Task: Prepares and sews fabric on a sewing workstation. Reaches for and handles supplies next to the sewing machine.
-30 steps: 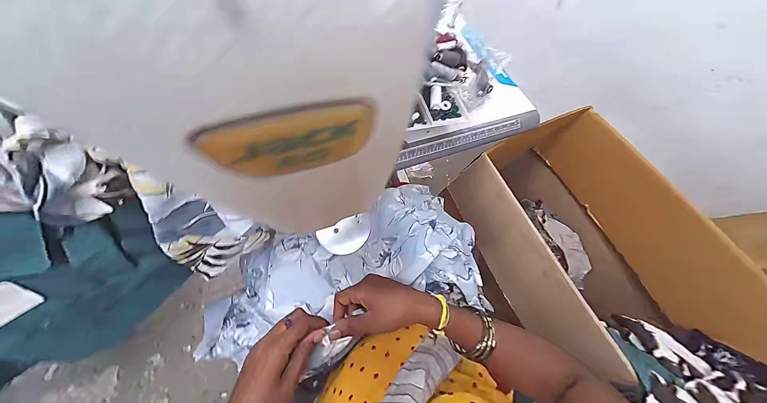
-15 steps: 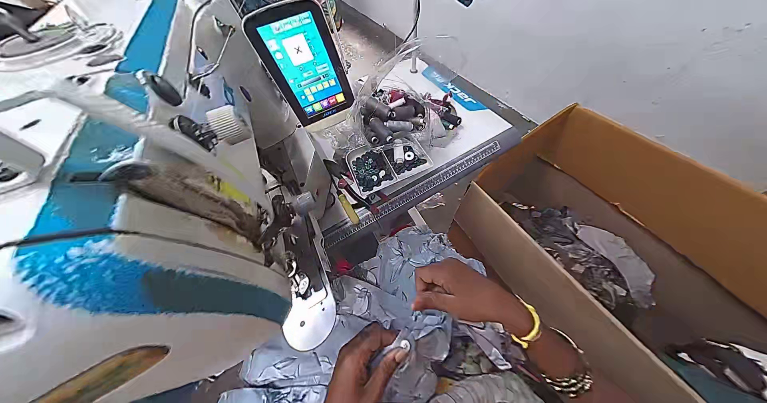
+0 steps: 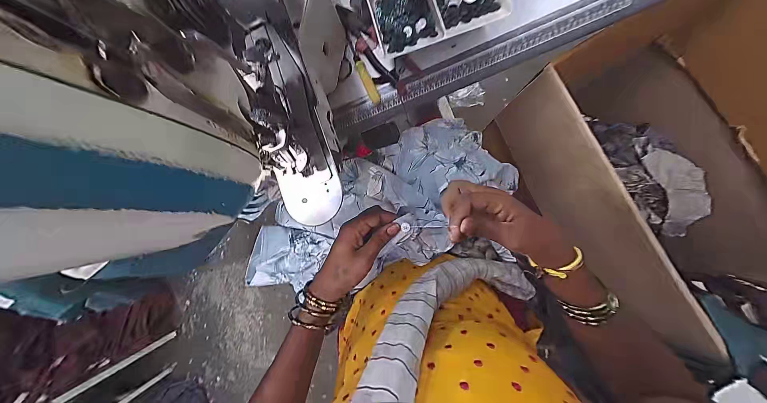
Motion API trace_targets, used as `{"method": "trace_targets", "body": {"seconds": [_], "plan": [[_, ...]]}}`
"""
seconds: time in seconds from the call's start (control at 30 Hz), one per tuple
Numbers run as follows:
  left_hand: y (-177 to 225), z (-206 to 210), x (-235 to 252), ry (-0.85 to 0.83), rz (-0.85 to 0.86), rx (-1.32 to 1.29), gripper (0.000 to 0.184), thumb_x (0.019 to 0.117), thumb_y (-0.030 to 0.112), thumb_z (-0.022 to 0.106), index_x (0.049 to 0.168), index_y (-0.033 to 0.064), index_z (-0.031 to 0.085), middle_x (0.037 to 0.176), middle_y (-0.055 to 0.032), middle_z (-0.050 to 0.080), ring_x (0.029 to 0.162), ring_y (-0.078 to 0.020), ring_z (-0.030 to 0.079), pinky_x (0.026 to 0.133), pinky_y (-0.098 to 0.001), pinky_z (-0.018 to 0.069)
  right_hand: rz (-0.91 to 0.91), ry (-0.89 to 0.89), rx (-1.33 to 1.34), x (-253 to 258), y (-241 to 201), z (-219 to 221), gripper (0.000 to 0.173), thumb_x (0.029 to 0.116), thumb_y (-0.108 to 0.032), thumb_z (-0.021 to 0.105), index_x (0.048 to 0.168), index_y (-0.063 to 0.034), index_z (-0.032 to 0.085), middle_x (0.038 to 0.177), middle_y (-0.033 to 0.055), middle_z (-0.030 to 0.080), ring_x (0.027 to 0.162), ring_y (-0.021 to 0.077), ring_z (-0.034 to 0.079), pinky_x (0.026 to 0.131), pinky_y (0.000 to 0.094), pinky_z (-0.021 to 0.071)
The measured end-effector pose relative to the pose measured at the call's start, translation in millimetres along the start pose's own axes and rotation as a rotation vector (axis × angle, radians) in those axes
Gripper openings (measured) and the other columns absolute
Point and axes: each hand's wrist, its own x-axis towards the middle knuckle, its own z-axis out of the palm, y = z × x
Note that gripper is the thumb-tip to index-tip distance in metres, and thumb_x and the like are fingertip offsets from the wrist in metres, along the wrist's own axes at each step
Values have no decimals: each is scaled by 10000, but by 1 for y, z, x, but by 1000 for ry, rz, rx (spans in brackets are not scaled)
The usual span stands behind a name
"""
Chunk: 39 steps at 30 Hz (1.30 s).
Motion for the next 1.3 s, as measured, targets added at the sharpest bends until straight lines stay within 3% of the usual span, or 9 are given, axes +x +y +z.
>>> {"method": "trace_targets", "body": {"seconds": [0.17,0.3,0.43,0.53,0.63,0.77,1.0,1.2,1.3], "plan": [[-4,3,-2,29,-19,-28,177,1036,118,544,1039,30,698,927,93,642,828,72,579,746,-113,492,-23,194,356,23,18,28,244,1037,-396,578,1021,-181,693,1163,-13,685,975,85,665,807,250,569],[-4,2,-1,61,-34,-25,179,1036,117,542,1044,30,698,912,97,646,798,73,575,727,-111,485,-4,224,535,37,10,29,193,1044,-354,575,939,-196,611,738,-69,614,673,30,620,642,186,529],[-5,12,-2,88,21,243,258,1039,198,563,1058,4,732,929,-18,678,836,-9,610,785,-189,515,-22,369,-360,32,13,31,183,1041,-236,576,972,-76,631,786,-74,598,638,-60,506,590,101,442],[4,37,-8,131,33,543,234,1019,174,575,1058,30,755,990,-128,733,948,-220,708,872,-379,575,8,365,-938,23,28,35,257,1025,-245,598,980,-39,746,853,82,655,704,149,615,605,304,512],[-8,65,-14,142,119,813,139,957,125,638,982,62,760,941,-142,738,909,-308,734,771,-442,605,134,285,-1041,2,41,28,308,1051,-270,547,1031,-37,748,923,142,742,810,263,725,694,441,575],[-28,78,-23,75,177,913,135,951,141,646,951,62,756,899,-132,732,860,-305,732,706,-423,594,228,107,-1099,-29,47,15,408,1067,-350,471,1033,-51,746,801,155,725,674,328,710,577,511,545],[-26,78,-21,110,193,948,126,938,148,654,918,63,745,875,-122,724,830,-286,728,668,-389,582,221,10,-1046,-56,42,9,567,1057,-534,423,965,-65,728,699,108,660,569,243,625,516,425,492],[-6,53,-18,187,42,593,187,1001,140,598,1043,45,754,951,-131,729,896,-255,723,803,-394,599,122,92,-646,-57,30,-5,400,1047,-433,558,884,-89,681,753,-21,642,685,-61,557,647,100,462],[-2,38,-12,225,49,458,224,1019,173,582,1062,34,751,960,-108,722,884,-165,698,827,-303,574,94,171,-303,-36,21,2,305,1033,-468,561,878,-227,666,942,-132,617,911,-72,576,793,109,481]]}}
